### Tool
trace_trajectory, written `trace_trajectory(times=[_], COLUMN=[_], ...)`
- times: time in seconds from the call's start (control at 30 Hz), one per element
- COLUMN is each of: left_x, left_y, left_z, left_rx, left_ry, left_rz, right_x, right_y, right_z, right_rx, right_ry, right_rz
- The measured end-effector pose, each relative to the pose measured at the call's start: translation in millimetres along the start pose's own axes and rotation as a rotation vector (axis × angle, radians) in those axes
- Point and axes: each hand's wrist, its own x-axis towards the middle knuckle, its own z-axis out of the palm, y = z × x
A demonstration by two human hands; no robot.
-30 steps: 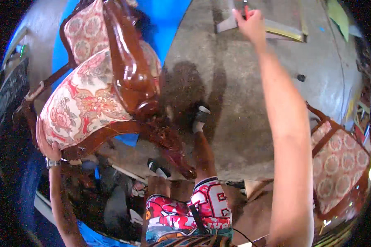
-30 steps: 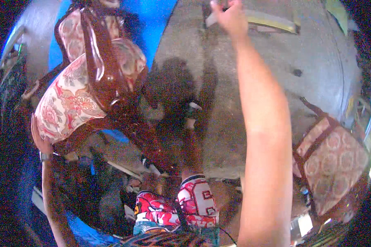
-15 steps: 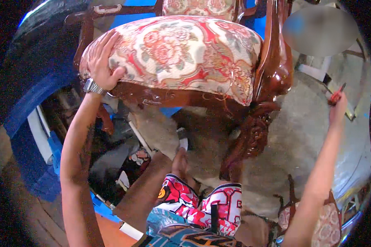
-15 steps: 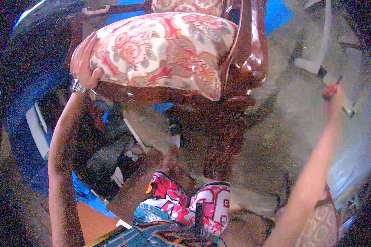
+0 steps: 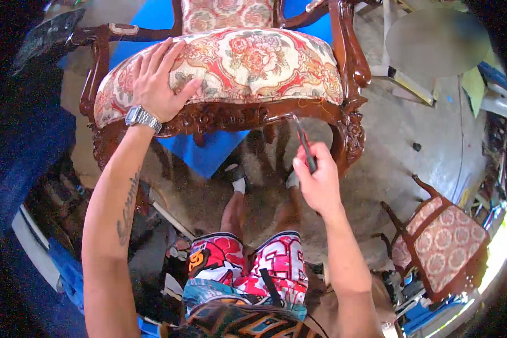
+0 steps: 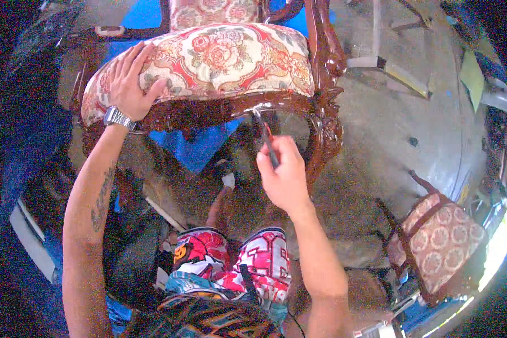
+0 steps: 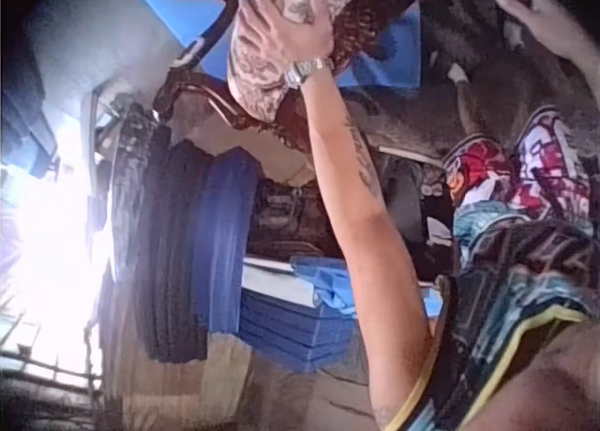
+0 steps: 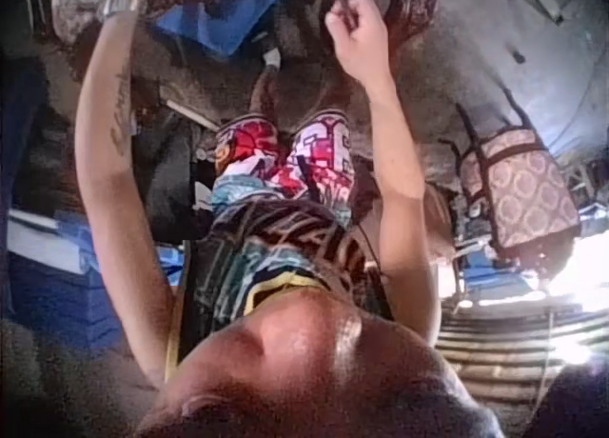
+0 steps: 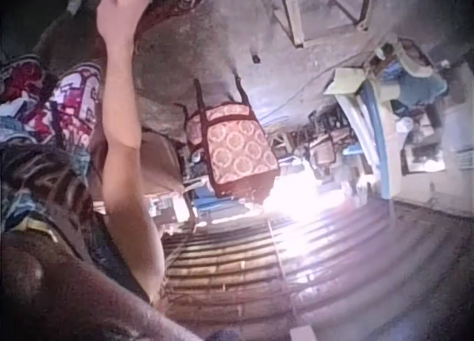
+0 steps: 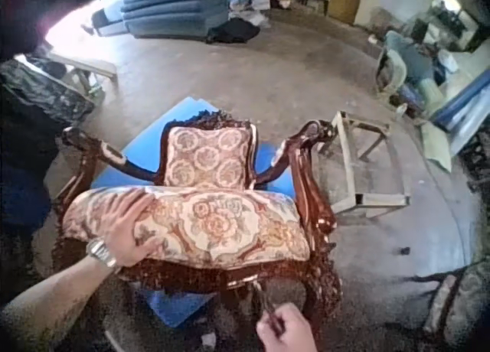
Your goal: The person uses a needle and thread to hand-sew trim onto the wooden frame of a chair, then uses a small blade to trim excess fabric along the seam.
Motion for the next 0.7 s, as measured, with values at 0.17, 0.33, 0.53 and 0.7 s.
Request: trace_trajectory(times=[0.17,0.33,0.53,0.7], left_x=[-5.4,-8.3,-11.5,-11.6], left_y=[0.1,1.5,2.0,-1.3], left_z=[1.7,2.8,3.3,1.9], left_rx=[-0.033,-0.009,-0.038,-0.046], left_ry=[0.019,-0.009,0.006,-0.015], left_rz=[-0.015,-0.046,-0.067,-0.083], right_x=[11.2,17.6,28.8,30.6], right_y=[-14.1,-29.1,-66.4,-73.8], right_z=[18.9,45.0,59.5,62.6], right_rx=[-0.326,-0.540,-0.792,-0.891], right_ry=[-0.022,-0.018,-0.023,-0.049], right_rz=[-0.080,-0.223,-0.113,-0.003])
